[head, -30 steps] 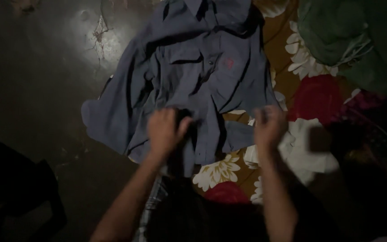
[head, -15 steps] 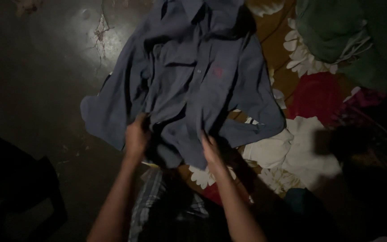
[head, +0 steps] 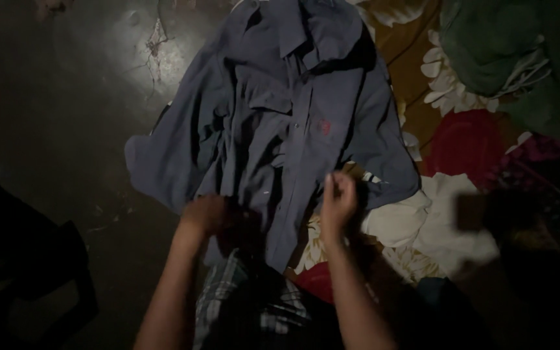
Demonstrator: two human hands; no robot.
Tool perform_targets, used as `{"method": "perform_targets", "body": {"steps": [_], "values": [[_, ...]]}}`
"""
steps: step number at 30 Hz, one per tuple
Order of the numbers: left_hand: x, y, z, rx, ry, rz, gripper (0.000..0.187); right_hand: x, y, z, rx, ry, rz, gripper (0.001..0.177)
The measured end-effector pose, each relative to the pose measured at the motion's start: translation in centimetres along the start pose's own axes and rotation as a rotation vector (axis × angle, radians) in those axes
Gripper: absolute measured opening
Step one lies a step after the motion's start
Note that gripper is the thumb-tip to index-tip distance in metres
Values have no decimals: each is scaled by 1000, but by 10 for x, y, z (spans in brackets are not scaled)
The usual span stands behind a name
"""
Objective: The person is sorting and folding clothes on a bed and then buttoning a shirt.
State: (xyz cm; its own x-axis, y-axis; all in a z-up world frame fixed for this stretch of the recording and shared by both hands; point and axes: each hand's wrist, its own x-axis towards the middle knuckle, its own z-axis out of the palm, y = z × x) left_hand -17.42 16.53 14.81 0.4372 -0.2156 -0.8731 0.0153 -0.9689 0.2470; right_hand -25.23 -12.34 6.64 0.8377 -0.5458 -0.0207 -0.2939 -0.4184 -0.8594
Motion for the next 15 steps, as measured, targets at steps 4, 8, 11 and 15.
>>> {"method": "perform_targets", "body": {"steps": [4, 8, 11, 15], "values": [[56, 27, -16, 28, 359, 104, 20, 75, -43, 52, 87, -162, -46, 21], [129, 55, -3, -323, 650, 467, 20, 88, -61, 80, -426, -476, -114, 31], [136, 57, 11, -287, 723, 392, 32, 78, -56, 86, -580, -356, -266, 44], [125, 49, 23, -218, 955, 413, 36, 68, 4, 78, -432, -388, 41, 31]]}}
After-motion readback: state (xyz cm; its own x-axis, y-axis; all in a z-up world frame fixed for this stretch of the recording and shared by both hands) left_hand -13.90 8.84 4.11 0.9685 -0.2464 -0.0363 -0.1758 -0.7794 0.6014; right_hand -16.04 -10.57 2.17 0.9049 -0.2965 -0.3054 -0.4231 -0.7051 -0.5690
